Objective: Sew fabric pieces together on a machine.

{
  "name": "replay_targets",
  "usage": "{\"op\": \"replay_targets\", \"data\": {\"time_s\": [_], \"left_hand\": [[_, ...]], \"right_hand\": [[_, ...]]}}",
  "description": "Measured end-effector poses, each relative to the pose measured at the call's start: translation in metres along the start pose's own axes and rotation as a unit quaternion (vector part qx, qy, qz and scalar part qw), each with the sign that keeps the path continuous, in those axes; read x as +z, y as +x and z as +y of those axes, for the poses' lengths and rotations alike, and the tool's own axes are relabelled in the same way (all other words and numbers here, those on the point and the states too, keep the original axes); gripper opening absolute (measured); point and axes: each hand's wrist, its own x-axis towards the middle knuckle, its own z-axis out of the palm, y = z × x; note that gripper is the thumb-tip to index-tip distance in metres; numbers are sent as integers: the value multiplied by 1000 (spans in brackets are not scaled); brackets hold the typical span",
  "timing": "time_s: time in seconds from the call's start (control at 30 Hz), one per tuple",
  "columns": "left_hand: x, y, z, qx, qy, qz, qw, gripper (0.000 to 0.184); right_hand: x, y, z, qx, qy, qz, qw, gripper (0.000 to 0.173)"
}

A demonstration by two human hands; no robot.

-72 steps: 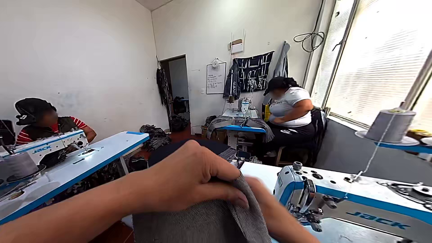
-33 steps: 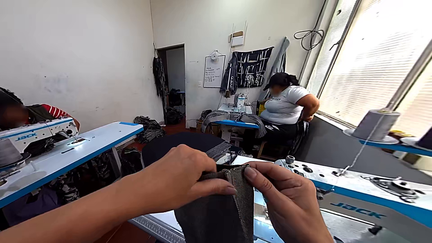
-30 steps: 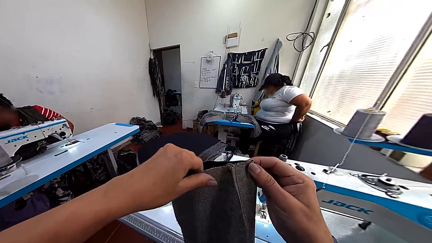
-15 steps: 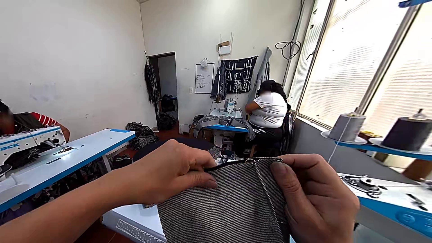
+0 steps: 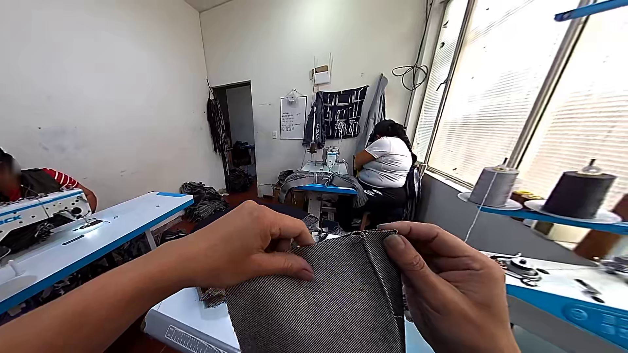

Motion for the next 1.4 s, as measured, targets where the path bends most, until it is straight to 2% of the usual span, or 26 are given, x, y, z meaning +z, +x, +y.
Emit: {"op": "replay_targets", "data": {"time_s": [0.1, 0.4, 0.5, 0.6, 0.7, 0.87, 0.97, 1.03, 1.1, 1.17, 1.23, 1.3, 1.4], "left_hand": [[2, 1, 2, -20, 18, 13, 1000, 24], [-2, 3, 2, 0, 37, 17, 999, 18], [1, 3, -3, 16, 82, 26, 996, 17], [7, 5, 3, 9, 177, 55, 983, 31], [27, 16, 24, 1, 181, 117, 977, 44], [73, 28, 16, 16, 191, 209, 959, 29], [78, 33, 4, 36, 180, 207, 961, 27], [69, 40, -4, 53, 181, 191, 963, 26], [51, 54, -17, 62, 219, 175, 958, 29], [32, 76, -31, 72, 283, 144, 946, 32], [43, 98, -50, 83, 328, 91, 937, 32], [106, 108, -73, 65, 298, 7, 952, 27], [256, 84, -112, 13, 144, -118, 982, 22]], "right_hand": [[4, 0, -2, -16, 6, 16, 1000, 14], [6, 0, 0, -56, -71, 42, 995, 9], [11, -3, -3, -64, -92, 47, 993, 8], [18, -6, -4, -81, -101, 50, 990, 7], [26, -11, -4, -95, -111, 49, 988, 7], [24, -13, 0, -105, -161, 62, 979, 8], [16, -14, 3, -81, -186, 58, 977, 10], [6, -18, 8, -38, -174, 7, 984, 17], [-2, -32, 19, 36, -112, -85, 989, 25], [1, -58, 33, 116, -26, -148, 982, 21], [10, -93, 43, 213, 64, -142, 965, 15], [15, -136, 45, 337, 127, -92, 928, 9], [4, -200, 44, 548, 128, -13, 827, 1]]}}
